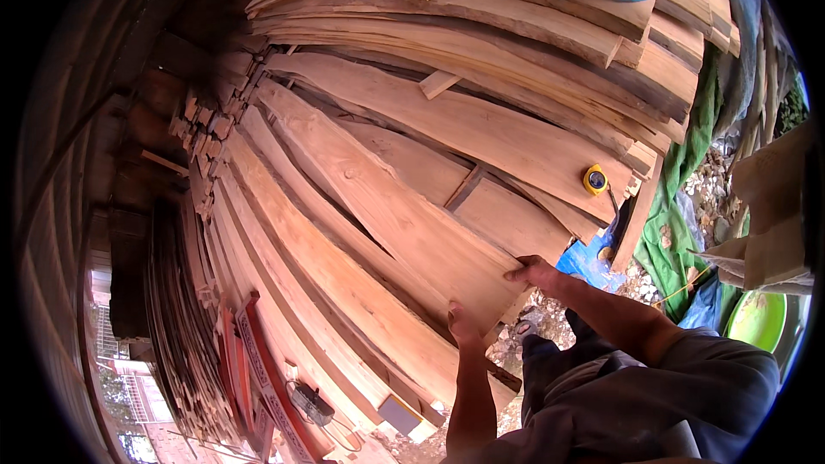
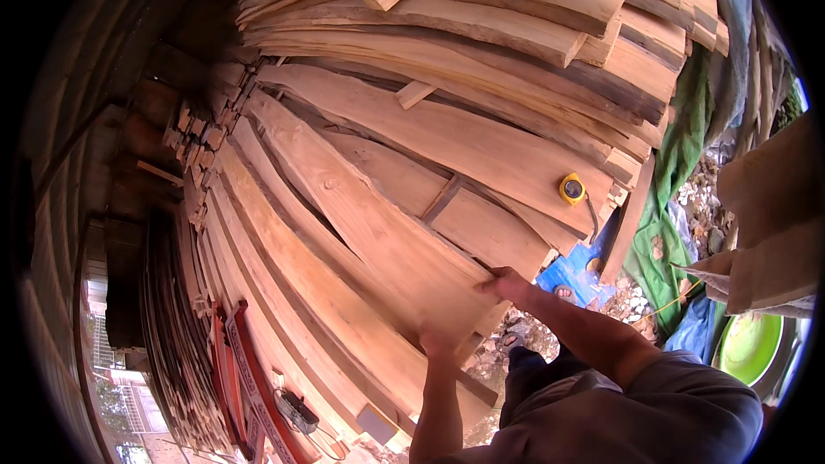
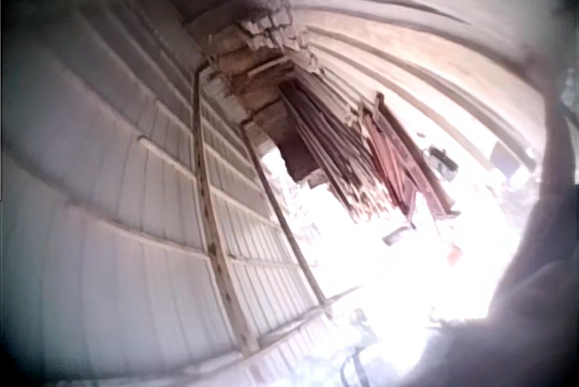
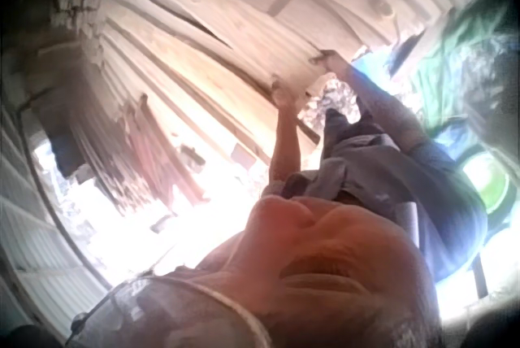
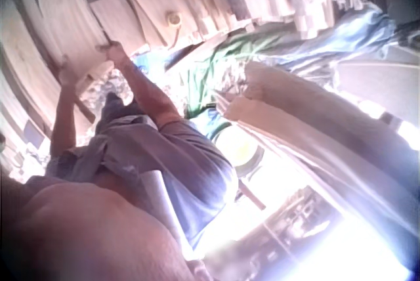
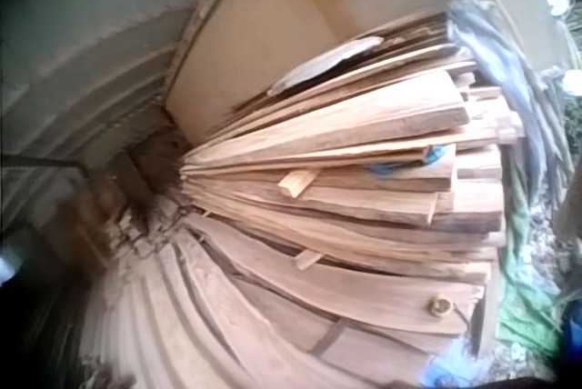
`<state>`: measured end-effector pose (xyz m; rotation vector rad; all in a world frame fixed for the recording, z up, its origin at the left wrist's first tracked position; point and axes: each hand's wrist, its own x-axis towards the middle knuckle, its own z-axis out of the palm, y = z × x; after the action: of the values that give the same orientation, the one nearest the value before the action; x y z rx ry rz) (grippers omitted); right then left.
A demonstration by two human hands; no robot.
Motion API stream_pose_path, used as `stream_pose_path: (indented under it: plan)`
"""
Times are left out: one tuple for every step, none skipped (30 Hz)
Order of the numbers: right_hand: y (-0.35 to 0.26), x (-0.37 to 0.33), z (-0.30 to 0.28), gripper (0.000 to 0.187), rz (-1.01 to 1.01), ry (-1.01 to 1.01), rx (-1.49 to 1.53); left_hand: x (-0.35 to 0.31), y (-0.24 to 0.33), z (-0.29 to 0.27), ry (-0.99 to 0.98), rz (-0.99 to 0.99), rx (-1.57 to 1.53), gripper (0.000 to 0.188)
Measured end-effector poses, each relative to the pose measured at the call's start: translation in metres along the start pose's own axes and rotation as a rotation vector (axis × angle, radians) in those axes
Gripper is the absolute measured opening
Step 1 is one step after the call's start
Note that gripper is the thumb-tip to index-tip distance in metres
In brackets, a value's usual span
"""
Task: The person selects wooden planks from a large stack, measures them with a tape measure, and moves them around. The person handles several planks one by one, measuring their length and width, and occasionally placing them back or moving them to a different spot.
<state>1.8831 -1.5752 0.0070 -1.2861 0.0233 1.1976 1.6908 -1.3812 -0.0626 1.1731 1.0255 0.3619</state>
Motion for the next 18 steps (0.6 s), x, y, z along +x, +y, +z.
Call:
stream_pose_path:
  plan:
    - [-0.011, -0.007, 0.007, 0.067, -0.004, -0.016, -0.063, 0.008, -0.021, -0.011, -0.05, 0.018, 0.016, 0.061]
    - [0.004, -0.005, -0.006, 0.065, -0.13, 0.047, -0.038, 0.003, -0.026, 0.011, -0.045, 0.048, -0.026, 0.061]
    - [-0.018, -0.028, -0.011, 0.06, -0.042, 0.053, -0.088, -0.016, -0.034, 0.024, -0.005, 0.065, -0.075, 0.061]
    - [-0.03, -0.044, -0.016, 0.057, 0.012, 0.155, -0.141, -0.037, -0.035, 0.047, 0.021, 0.085, -0.124, 0.061]
    - [0.011, -0.026, -0.053, 0.059, -0.01, 0.282, -0.084, -0.051, -0.027, 0.084, 0.075, 0.063, -0.114, 0.061]
    - [0.005, -0.043, -0.052, 0.061, -0.034, 0.286, -0.002, -0.064, -0.024, 0.1, 0.186, 0.035, -0.108, 0.062]
    - [0.021, -0.043, -0.079, 0.063, -0.018, 0.31, 0.036, -0.079, -0.016, 0.12, 0.136, 0.011, -0.094, 0.064]
    - [0.014, -0.055, -0.089, 0.076, 0.009, 0.206, 0.047, -0.09, -0.015, 0.126, 0.113, -0.017, -0.08, 0.067]
    - [0.004, -0.069, -0.088, 0.07, -0.041, 0.181, 0.05, -0.093, -0.027, 0.131, 0.122, 0.066, -0.077, 0.068]
    - [-0.008, -0.08, -0.082, 0.068, -0.116, 0.225, -0.026, -0.095, -0.042, 0.138, 0.13, 0.147, -0.068, 0.071]
    - [-0.016, -0.091, -0.077, 0.066, -0.193, 0.274, -0.092, -0.096, -0.051, 0.138, 0.13, 0.226, -0.05, 0.073]
    - [-0.025, -0.101, -0.072, 0.066, -0.305, 0.347, -0.245, -0.097, -0.036, 0.142, 0.128, 0.184, 0.225, 0.075]
    - [-0.034, -0.111, -0.063, 0.066, -0.417, 0.417, -0.399, -0.094, -0.02, 0.148, 0.126, 0.138, 0.499, 0.077]
    - [-0.041, -0.124, -0.051, 0.066, -0.527, 0.494, -0.548, -0.094, 0.0, 0.149, 0.115, 0.092, 0.779, 0.079]
    - [-0.049, -0.141, -0.032, 0.067, -0.615, 0.533, -0.791, -0.092, 0.013, 0.141, 0.175, 0.163, 0.71, 0.081]
    - [-0.063, -0.168, -0.002, 0.069, -0.669, 0.468, -1.007, -0.088, 0.029, 0.131, 0.24, 0.235, 0.637, 0.082]
    - [-0.057, -0.177, 0.007, 0.073, -0.821, 0.352, -1.101, -0.087, 0.046, 0.12, 0.298, 0.311, 0.564, 0.083]
    - [-0.059, -0.195, 0.024, 0.073, -0.518, 0.2, -1.035, -0.092, 0.066, 0.103, 0.376, 0.284, 0.591, 0.083]
